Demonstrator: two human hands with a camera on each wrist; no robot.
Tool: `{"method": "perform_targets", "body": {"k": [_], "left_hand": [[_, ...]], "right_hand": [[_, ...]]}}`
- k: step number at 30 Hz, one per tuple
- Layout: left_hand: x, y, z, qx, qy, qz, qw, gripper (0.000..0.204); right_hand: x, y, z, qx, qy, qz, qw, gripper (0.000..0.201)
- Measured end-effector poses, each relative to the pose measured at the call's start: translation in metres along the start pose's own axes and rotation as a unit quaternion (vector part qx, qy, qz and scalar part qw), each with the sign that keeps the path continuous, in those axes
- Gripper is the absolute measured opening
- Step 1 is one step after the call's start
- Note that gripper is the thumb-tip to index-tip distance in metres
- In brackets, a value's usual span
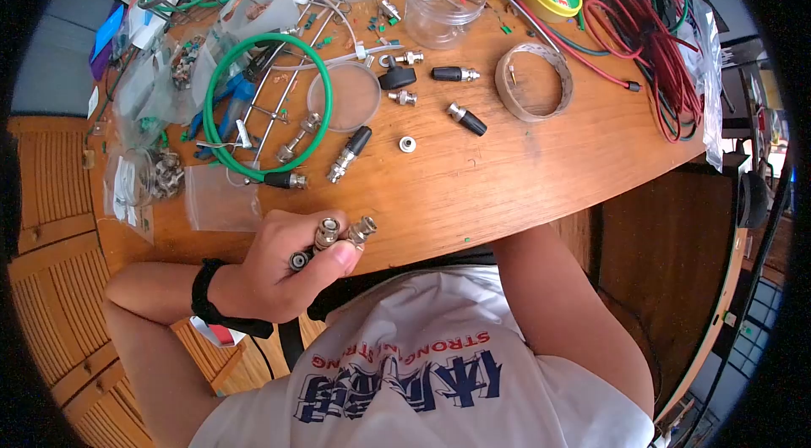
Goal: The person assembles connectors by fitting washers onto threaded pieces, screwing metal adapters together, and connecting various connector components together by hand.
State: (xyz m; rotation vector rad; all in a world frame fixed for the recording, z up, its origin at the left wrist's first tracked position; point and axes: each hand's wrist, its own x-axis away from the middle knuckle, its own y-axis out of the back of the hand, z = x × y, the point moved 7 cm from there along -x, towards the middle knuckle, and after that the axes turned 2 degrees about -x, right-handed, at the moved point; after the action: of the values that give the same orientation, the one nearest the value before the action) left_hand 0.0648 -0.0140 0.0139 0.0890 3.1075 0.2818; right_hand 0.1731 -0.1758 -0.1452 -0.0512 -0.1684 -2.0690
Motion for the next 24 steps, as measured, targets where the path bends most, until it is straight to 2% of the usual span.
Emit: {"method": "perform_targets", "body": {"k": [12,24], "left_hand": [[0.0,-0.001,-0.002,-0.003,-0.002,-0.004,1.0,0.024],[0.0,-0.002,0.0,0.006,-0.002,-0.006,1.0,0.025]], "right_hand": [[0.008,0.019,0.001,-0.103,-0.075,-0.053,0.99,0.04],[0.022,0.032,0.001,-0.208,-0.154,-0.113,0.959,0.042]]}}
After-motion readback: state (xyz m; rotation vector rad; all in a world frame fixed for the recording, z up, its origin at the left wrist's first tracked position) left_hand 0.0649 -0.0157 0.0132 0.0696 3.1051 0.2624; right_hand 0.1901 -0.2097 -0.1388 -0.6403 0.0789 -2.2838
